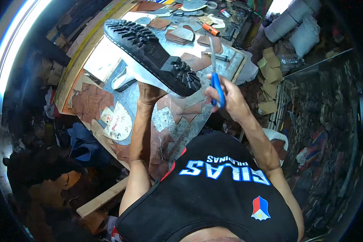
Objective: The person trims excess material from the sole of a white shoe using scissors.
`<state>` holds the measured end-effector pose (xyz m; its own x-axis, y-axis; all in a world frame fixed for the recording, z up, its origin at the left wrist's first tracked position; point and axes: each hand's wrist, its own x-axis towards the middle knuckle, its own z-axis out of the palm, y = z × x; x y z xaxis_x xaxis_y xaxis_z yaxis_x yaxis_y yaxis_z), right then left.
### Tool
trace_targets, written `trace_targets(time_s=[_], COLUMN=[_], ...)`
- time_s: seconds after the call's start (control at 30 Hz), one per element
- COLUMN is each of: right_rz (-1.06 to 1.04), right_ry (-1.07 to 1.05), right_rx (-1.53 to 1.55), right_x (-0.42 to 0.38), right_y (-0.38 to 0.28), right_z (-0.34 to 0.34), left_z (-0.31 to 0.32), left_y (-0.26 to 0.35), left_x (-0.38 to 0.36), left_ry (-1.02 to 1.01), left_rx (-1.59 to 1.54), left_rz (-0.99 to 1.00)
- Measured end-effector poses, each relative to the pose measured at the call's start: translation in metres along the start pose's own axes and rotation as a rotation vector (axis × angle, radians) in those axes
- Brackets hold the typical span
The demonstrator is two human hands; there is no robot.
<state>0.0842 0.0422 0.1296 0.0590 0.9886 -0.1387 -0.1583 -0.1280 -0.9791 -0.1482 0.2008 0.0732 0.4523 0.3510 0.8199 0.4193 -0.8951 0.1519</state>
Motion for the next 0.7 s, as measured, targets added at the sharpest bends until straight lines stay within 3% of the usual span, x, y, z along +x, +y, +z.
trace_targets(time_s=[0.07,0.13,0.2,0.23,0.33,0.37,0.43,0.7], right_rz=[0.041,0.073,0.112,0.053,-0.021,-0.029,-0.036,0.027], right_ry=[0.018,-0.027,-0.029,-0.016,-0.008,-0.043,-0.076,-0.123], right_rx=[-0.038,-0.2,-0.23,-0.303,-0.447,-0.482,-0.515,-0.434], right_x=[-0.014,-0.026,-0.036,-0.038,-0.043,-0.044,-0.046,-0.038], right_y=[0.007,0.013,0.012,0.014,0.01,0.008,0.003,-0.017], right_z=[-0.011,-0.018,-0.017,-0.016,-0.017,-0.019,-0.018,-0.014], left_z=[0.004,0.005,-0.003,-0.002,-0.009,-0.009,-0.003,-0.023], left_y=[-0.007,-0.012,-0.005,-0.004,-0.008,-0.016,-0.032,-0.036], left_x=[-0.012,-0.02,-0.008,-0.007,-0.008,-0.02,-0.039,-0.05], left_ry=[0.067,0.092,0.173,0.186,0.126,-0.014,0.028,-0.015], left_rx=[0.153,0.067,0.277,0.195,0.425,0.534,0.361,0.774], left_rz=[0.019,-0.071,0.033,-0.004,0.115,0.099,0.019,0.333])
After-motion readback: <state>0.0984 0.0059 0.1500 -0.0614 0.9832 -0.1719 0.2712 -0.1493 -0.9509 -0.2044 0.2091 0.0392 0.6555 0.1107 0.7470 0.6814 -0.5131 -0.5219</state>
